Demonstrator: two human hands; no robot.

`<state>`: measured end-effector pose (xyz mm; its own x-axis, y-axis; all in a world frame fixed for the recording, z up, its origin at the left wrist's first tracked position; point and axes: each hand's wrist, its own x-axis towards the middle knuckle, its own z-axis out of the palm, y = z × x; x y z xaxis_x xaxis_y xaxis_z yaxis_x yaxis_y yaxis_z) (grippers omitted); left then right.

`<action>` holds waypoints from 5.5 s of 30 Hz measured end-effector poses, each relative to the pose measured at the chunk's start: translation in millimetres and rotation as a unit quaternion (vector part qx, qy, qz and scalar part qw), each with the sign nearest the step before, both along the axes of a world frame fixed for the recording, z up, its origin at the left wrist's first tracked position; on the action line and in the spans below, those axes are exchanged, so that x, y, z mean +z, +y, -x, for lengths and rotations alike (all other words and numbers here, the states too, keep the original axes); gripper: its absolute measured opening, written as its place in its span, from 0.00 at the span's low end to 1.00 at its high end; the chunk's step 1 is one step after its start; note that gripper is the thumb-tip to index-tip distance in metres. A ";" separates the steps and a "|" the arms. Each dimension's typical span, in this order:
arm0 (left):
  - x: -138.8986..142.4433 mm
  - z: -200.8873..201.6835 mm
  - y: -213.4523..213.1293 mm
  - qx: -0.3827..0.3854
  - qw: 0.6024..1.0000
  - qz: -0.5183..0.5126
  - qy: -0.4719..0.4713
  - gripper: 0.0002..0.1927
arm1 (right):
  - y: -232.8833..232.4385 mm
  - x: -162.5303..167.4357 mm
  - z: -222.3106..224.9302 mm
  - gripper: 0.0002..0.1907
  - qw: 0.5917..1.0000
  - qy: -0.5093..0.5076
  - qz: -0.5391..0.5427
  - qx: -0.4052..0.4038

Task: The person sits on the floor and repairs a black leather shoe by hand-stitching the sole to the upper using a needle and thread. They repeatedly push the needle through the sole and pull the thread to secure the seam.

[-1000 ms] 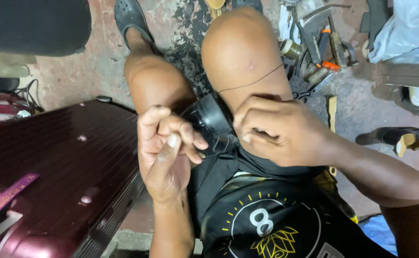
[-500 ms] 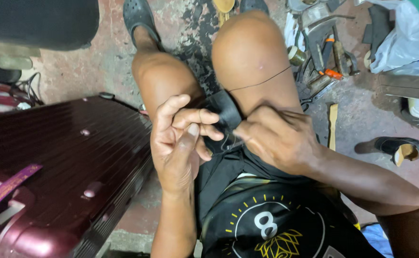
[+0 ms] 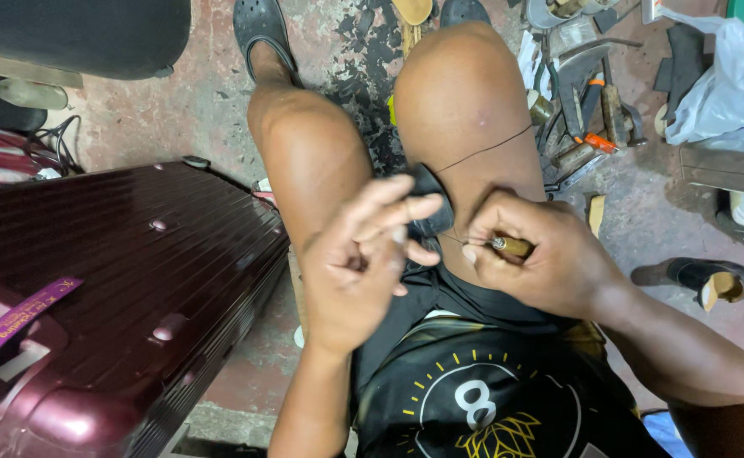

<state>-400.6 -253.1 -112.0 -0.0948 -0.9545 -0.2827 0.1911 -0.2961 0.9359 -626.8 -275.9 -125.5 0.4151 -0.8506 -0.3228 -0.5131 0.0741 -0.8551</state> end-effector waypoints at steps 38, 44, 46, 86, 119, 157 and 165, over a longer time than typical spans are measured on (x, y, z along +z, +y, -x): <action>17.8 10.2 -2.4 -0.043 0.969 0.140 -0.199 0.52 | -43.9 -11.5 10.3 0.16 0.991 -0.103 -0.021 -0.083; 18.3 21.5 -6.3 -0.034 0.968 0.146 -0.202 0.53 | -31.6 23.7 40.6 0.18 0.925 0.353 0.032 0.139; 16.0 25.0 -5.1 -0.033 0.969 0.145 -0.197 0.52 | -16.8 5.4 29.5 0.18 0.938 0.290 0.111 0.155; -110.3 -109.7 85.6 0.370 0.929 -0.014 -0.013 0.26 | -24.1 -10.7 -49.8 0.28 0.991 -0.024 0.134 -0.007; -67.0 -38.3 35.3 0.090 0.921 0.175 -0.336 0.23 | -26.6 -14.1 -51.2 0.29 0.987 -0.034 0.157 0.013; -102.1 36.5 20.6 0.063 0.998 0.014 0.002 0.07 | -20.8 10.8 40.1 0.52 0.980 0.167 0.045 0.095; -118.3 39.4 33.5 0.112 0.990 0.050 -0.072 0.04 | -26.3 16.6 43.3 0.47 0.966 0.173 0.165 0.103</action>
